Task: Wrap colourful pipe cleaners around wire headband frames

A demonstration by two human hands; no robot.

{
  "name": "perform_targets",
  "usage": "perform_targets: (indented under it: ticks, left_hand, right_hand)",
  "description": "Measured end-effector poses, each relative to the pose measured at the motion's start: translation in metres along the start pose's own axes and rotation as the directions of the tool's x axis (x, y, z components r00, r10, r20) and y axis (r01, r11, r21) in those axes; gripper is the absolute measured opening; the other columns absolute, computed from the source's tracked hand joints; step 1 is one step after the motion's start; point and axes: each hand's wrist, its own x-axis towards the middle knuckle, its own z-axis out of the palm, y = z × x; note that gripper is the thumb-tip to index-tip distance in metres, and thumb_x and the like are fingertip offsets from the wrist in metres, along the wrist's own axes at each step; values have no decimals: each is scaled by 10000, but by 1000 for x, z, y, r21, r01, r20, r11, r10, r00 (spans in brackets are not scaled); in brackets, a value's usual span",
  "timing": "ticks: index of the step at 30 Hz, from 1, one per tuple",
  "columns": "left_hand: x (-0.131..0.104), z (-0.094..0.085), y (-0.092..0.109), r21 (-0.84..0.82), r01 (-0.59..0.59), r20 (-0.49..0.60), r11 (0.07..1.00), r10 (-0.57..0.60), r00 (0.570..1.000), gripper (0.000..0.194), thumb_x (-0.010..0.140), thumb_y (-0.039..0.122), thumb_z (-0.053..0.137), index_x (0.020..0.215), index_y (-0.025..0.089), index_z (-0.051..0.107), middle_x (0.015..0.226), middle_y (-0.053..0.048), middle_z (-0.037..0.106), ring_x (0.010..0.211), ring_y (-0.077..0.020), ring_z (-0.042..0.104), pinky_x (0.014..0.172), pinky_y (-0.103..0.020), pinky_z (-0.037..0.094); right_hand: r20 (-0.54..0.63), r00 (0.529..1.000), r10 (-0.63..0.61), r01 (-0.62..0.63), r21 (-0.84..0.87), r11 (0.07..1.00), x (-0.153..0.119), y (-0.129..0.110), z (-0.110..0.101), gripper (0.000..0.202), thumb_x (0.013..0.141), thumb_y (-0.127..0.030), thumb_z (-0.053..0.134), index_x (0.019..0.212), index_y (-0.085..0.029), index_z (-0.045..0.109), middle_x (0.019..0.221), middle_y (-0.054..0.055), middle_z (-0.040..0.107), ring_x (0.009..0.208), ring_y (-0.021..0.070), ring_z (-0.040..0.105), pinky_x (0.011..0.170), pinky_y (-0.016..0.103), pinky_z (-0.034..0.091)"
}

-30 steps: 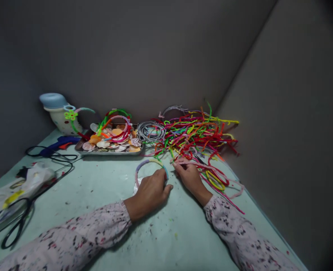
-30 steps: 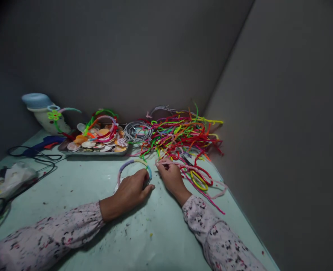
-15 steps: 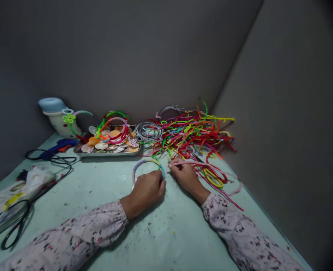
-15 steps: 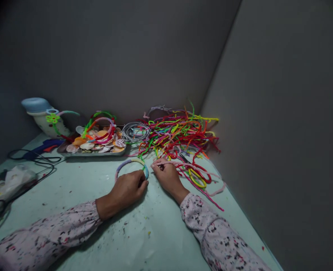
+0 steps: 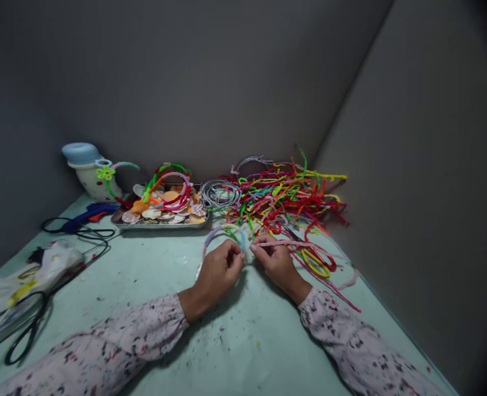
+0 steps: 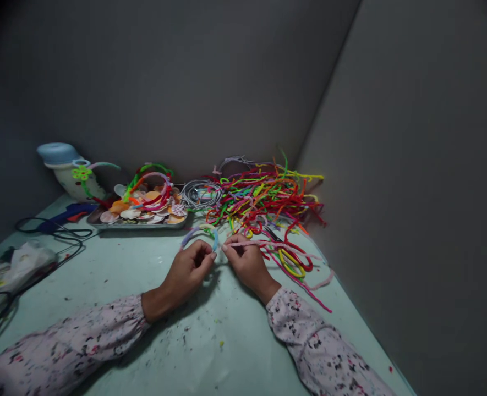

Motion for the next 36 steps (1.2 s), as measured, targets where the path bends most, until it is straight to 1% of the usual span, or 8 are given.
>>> perform_targets:
  ticks: [6, 12, 15, 18, 24, 30, 33, 36]
  left_hand:
    - [0, 0, 1, -88, 3, 2, 996, -3, 1000, 88, 840, 256, 515, 855, 175, 546, 671, 19, 545, 591, -115, 488, 555, -231, 355]
    - [-1, 0, 1, -216, 21, 8, 976, -20, 1000, 118, 832, 239, 525, 929, 172, 529, 710, 21, 540, 617, -111, 498, 564, -225, 383]
    - [-1, 2, 1, -301, 58, 9, 952, -58, 998, 199, 828, 242, 538, 1011, 174, 501, 710, 31, 532, 607, -105, 489, 559, -218, 382]
    - [0, 3, 2, -369, 117, 24, 922, -116, 993, 237, 819, 256, 559, 1028, 170, 492, 685, 40, 516, 583, -96, 470, 534, -208, 363]
    - [2, 1, 2, -505, 180, 88, 844, -157, 984, 284, 802, 291, 599, 1040, 158, 518, 690, 36, 509, 557, -83, 454, 505, -203, 346]
    - [5, 2, -3, -523, 233, 133, 820, -191, 972, 288, 789, 303, 611, 1022, 150, 541, 637, 44, 500, 522, -85, 448, 482, -206, 344]
    - [5, 4, -5, -520, 275, 170, 809, -218, 961, 254, 789, 313, 604, 980, 151, 566, 609, 48, 487, 495, -84, 431, 459, -207, 319]
    - [6, 5, -4, -530, 314, 202, 787, -243, 949, 216, 777, 308, 607, 913, 141, 606, 626, 32, 506, 498, -77, 419, 459, -207, 297]
  right_hand:
    - [16, 997, -73, 74, -52, 996, -3, -5, 2, 102, 858, -299, 588, 835, -201, 599, 731, 3, 580, 661, 147, 541, 580, 259, 421]
    - [-21, 992, -121, 120, -72, 990, -3, -6, 4, 59, 837, -256, 604, 860, -202, 611, 782, 16, 623, 714, 161, 587, 626, 273, 462]
    - [-23, 994, -107, 105, -59, 993, -4, -7, 5, 57, 833, -255, 608, 859, -204, 605, 780, 17, 629, 716, 166, 603, 623, 277, 475]
    - [-37, 993, -109, 106, -74, 992, -5, -8, 5, 44, 826, -243, 615, 841, -204, 599, 774, 14, 628, 703, 164, 609, 628, 280, 485]
    - [-73, 979, -192, 179, -148, 973, -5, -7, 6, 29, 816, -214, 630, 819, -207, 602, 795, 24, 657, 735, 173, 625, 679, 299, 504]
    - [-94, 959, -269, 249, -182, 951, -4, -7, 6, 42, 814, -187, 632, 817, -215, 600, 793, 24, 663, 756, 176, 638, 705, 313, 514]
    - [-91, 957, -275, 254, -196, 947, -4, -5, 5, 40, 816, -182, 629, 811, -213, 604, 799, 30, 661, 765, 179, 638, 721, 323, 515]
    - [-94, 959, -268, 246, -197, 949, -4, -3, 6, 37, 815, -184, 632, 820, -212, 608, 808, 33, 660, 770, 180, 636, 717, 322, 517]
